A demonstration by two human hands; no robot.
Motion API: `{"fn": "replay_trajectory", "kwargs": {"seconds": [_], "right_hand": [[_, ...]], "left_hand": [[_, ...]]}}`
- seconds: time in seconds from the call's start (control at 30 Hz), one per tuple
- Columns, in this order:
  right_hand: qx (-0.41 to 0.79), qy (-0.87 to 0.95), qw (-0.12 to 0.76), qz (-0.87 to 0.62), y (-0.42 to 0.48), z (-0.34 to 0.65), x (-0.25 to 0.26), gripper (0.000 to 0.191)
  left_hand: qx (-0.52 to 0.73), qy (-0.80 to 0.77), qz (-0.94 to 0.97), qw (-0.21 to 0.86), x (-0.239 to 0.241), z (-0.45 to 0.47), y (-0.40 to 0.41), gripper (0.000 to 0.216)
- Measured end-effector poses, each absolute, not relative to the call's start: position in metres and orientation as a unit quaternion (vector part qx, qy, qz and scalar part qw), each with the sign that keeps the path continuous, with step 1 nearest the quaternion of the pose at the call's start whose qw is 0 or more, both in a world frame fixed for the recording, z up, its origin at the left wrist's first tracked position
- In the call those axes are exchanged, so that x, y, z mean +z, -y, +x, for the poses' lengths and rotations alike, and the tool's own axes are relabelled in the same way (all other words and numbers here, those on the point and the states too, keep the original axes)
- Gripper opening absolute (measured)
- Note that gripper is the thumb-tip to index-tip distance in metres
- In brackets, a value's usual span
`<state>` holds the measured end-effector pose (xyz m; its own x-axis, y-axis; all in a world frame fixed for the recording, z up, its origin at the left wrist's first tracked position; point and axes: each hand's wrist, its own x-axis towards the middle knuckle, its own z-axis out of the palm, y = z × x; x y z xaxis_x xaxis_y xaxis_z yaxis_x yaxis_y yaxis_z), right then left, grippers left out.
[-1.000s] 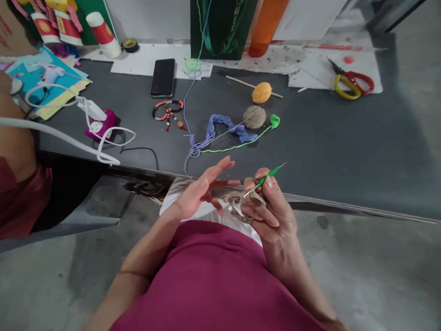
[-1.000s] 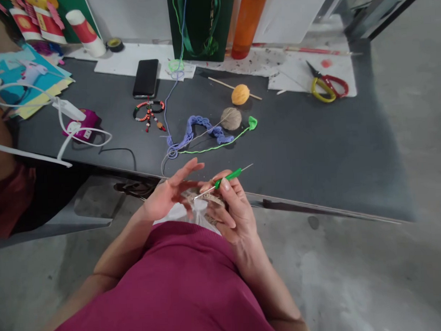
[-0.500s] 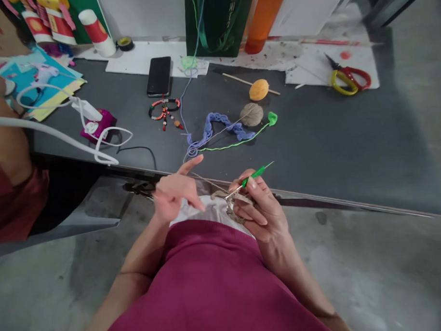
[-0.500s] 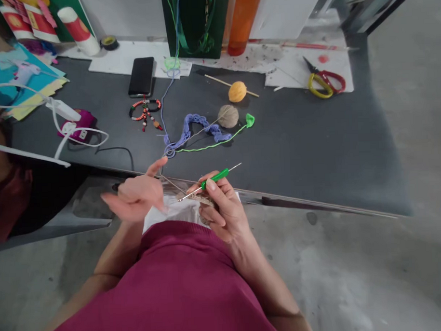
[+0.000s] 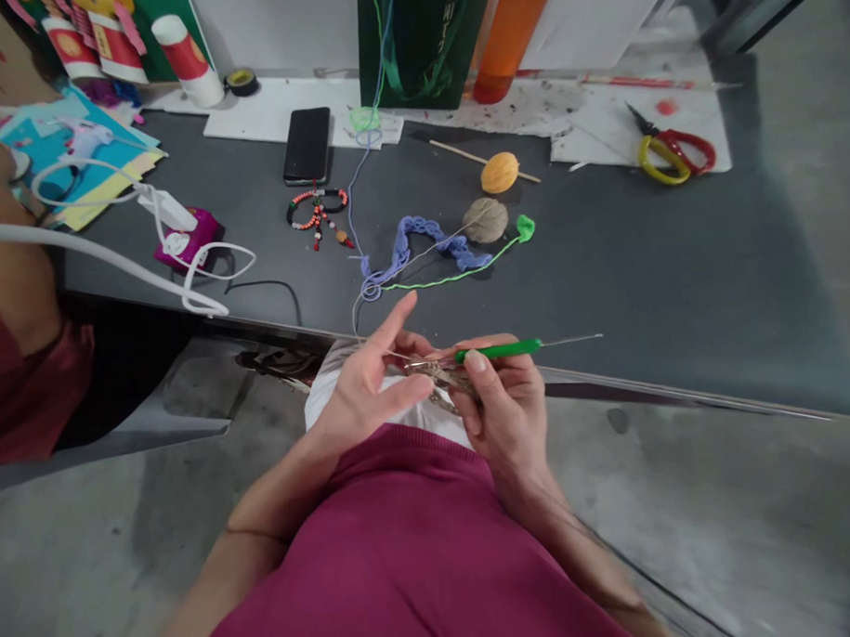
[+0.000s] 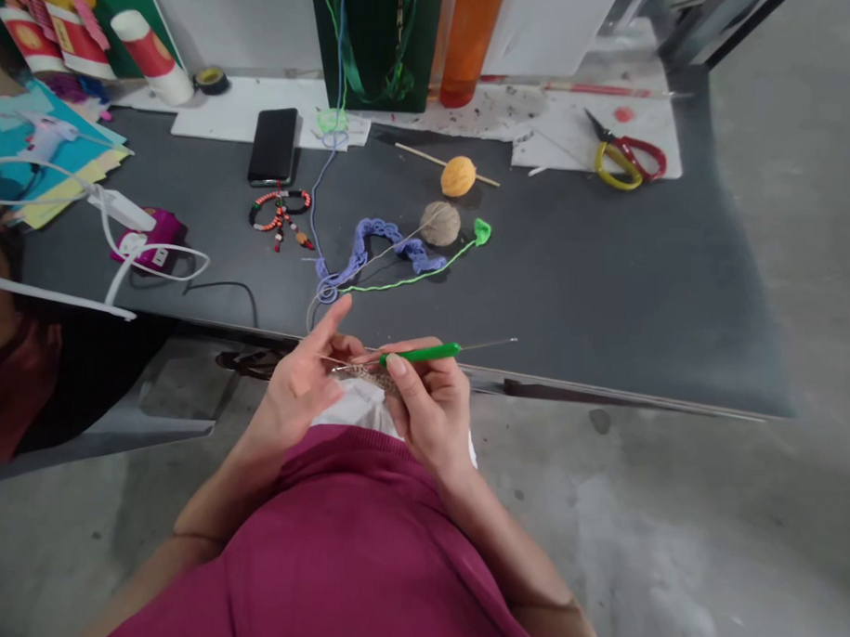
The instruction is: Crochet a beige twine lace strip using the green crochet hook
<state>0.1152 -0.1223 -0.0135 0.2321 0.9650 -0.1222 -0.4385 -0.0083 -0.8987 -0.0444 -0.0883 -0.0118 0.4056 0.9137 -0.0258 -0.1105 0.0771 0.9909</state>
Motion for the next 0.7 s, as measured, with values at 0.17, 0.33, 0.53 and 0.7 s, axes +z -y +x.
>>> {"fn": "replay_trajectory", "kwargs": {"seconds": [0.17, 0.33, 0.53, 0.7], "right_hand": [[0.455, 0.374, 0.667, -0.456, 0.129, 0.115, -0.024, 0.01], [0.4, 0.431, 0.669, -0.454, 0.13, 0.117, -0.025, 0.002], [0.236, 0.578, 0.644, -0.442, 0.128, 0.121, -0.029, 0.02], [0.178, 0.604, 0.66, -0.41, 0.127, 0.116, -0.04, 0.036]], "left_hand": [[0.44, -0.357, 0.381, 0.73, -0.014, -0.033, 0.088, 0.096], [0.415, -0.329, 0.35, 0.773, -0.011, -0.036, 0.085, 0.109], [0.461, -0.342, 0.317, 0.755, -0.011, -0.028, 0.09, 0.111], [0.427, -0.331, 0.277, 0.794, -0.011, -0.028, 0.092, 0.108]]}}
